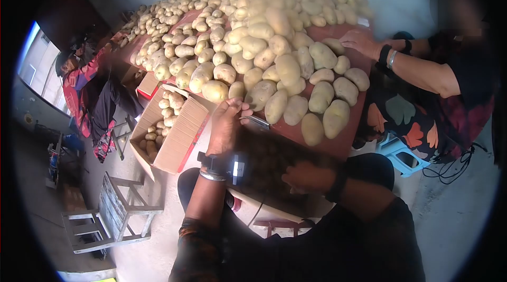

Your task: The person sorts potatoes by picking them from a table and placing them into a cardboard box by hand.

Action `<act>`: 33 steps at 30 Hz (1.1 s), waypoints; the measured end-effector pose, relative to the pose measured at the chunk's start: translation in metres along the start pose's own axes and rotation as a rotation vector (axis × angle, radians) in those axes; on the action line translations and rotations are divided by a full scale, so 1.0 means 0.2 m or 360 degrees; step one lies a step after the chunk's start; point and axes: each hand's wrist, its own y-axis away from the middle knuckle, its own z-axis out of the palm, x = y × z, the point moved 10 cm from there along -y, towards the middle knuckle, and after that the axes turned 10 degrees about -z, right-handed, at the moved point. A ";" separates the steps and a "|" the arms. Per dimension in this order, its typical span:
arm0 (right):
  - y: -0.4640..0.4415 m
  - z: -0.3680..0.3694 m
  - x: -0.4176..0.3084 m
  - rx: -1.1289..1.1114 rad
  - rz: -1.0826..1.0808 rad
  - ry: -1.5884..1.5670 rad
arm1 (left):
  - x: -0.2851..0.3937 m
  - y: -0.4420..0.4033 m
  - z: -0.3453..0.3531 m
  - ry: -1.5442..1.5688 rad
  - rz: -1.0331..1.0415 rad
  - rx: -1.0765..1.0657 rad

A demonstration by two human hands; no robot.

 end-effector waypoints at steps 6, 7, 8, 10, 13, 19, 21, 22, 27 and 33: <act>0.06 -0.06 0.02 0.0115 0.0035 0.0006 | 0.20 -0.24 0.32 -0.0405 0.0096 -0.0108; 0.06 -0.07 0.01 0.0125 0.0038 -0.0002 | 0.21 -0.28 0.36 -0.0417 0.0090 -0.0112; 0.07 -0.07 0.02 0.0130 0.0066 0.0019 | 0.22 -0.31 0.42 -0.0655 0.0179 -0.0070; 0.09 -0.08 0.03 0.0144 0.0104 0.0033 | 0.20 -0.41 0.52 -0.0902 0.0265 -0.0040; 0.13 -0.11 0.05 0.0279 0.0097 0.0011 | 0.20 -0.46 0.67 -0.1310 0.0585 0.0129; 0.17 -0.20 0.05 0.0256 0.0126 0.0180 | 0.18 -0.45 0.79 -0.2209 0.0657 0.0564; 0.17 -0.20 0.08 0.0167 0.0169 0.0002 | 0.15 -0.58 0.69 -0.1626 0.0534 0.0263; 0.17 -0.18 0.10 0.0153 0.0161 -0.0039 | 0.11 -0.59 0.67 -0.0979 0.0371 -0.0075; 0.15 -0.15 0.12 0.0032 0.0254 -0.0113 | 0.19 -0.22 0.59 -0.0203 -0.0164 -0.0637; 0.14 -0.15 0.10 0.0099 0.0120 -0.0069 | 0.07 0.12 0.23 0.0196 -0.0361 -0.0901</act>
